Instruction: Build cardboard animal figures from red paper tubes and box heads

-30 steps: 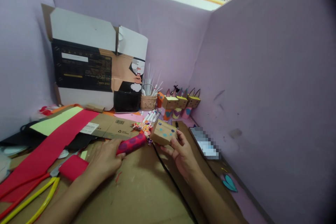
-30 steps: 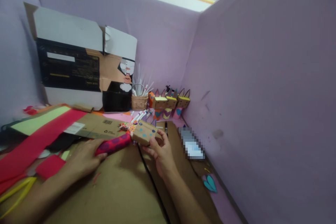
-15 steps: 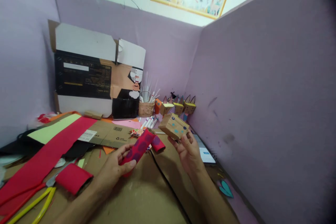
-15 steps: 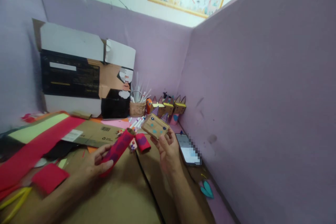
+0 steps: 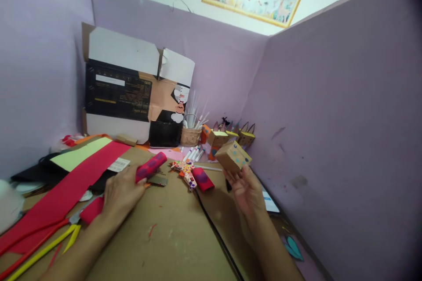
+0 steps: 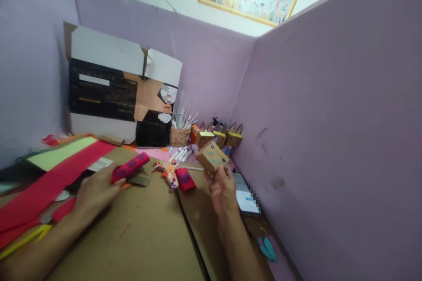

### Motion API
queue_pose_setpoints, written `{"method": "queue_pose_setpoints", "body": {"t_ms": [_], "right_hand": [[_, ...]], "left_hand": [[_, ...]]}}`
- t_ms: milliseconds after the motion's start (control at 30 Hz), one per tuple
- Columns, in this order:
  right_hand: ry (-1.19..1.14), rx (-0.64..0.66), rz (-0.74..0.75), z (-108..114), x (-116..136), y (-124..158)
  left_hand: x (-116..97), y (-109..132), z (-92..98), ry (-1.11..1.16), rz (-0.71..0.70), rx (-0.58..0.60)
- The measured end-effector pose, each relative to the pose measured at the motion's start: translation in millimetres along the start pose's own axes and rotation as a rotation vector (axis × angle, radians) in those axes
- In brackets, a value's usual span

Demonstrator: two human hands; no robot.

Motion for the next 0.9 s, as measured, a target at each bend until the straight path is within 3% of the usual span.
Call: {"method": "queue_pose_setpoints", "body": {"t_ms": [67, 133, 200, 233, 300, 367, 433, 500, 633, 800, 900], "right_hand": [[0.024, 0.022, 0.018, -0.5, -0.6, -0.3], [0.038, 0.037, 0.038, -3.2, -0.9, 1.3], [0.040, 0.045, 0.047, -6.6, -2.4, 5.1], [0.048, 0.051, 0.052, -8.4, -3.8, 7.9], [0.094, 0.074, 0.075, -12.2, -7.7, 15.0], [0.156, 0.133, 0.093, -16.9, -12.4, 23.1], [0.189, 0.214, 0.093, -22.4, -16.5, 30.8], [0.190, 0.289, 0.085, -27.5, -19.5, 37.1], [0.186, 0.380, 0.051, -33.9, -25.0, 44.9], [0.243, 0.521, -0.015, -32.3, -31.5, 41.2], [0.519, 0.448, 0.070, -20.7, -29.8, 21.5]], "left_hand": [[2.3, -2.4, -1.3, -0.089, 0.012, 0.010], [-1.4, -1.1, -0.4, -0.146, -0.008, -0.059], [-11.6, 3.1, 1.0, -0.045, -0.017, -0.141], [-19.0, 6.3, 0.4, 0.093, -0.012, -0.128], [-37.6, 14.6, -4.9, 0.512, 0.026, 0.093], [-60.0, 27.0, -13.5, 0.948, 0.063, 0.541], [-78.3, 39.9, -17.2, 1.278, 0.089, 0.899], [-86.4, 47.8, -16.4, 1.469, 0.118, 1.060], [-77.9, 48.2, -10.5, 1.551, 0.212, 0.948], [-58.0, 37.0, -9.2, 1.544, 0.213, 0.923], [-39.8, 26.3, -17.5, 1.497, 0.311, 0.760]]}}
Point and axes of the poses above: each hand's wrist, its own y-axis away from the middle knuckle, its own z-axis out of the back of the hand, x = y × z, the point moved 2 cm from there along -y, towards the middle knuckle, and after that the axes turned 10 degrees about z, right-handed, at the moved point
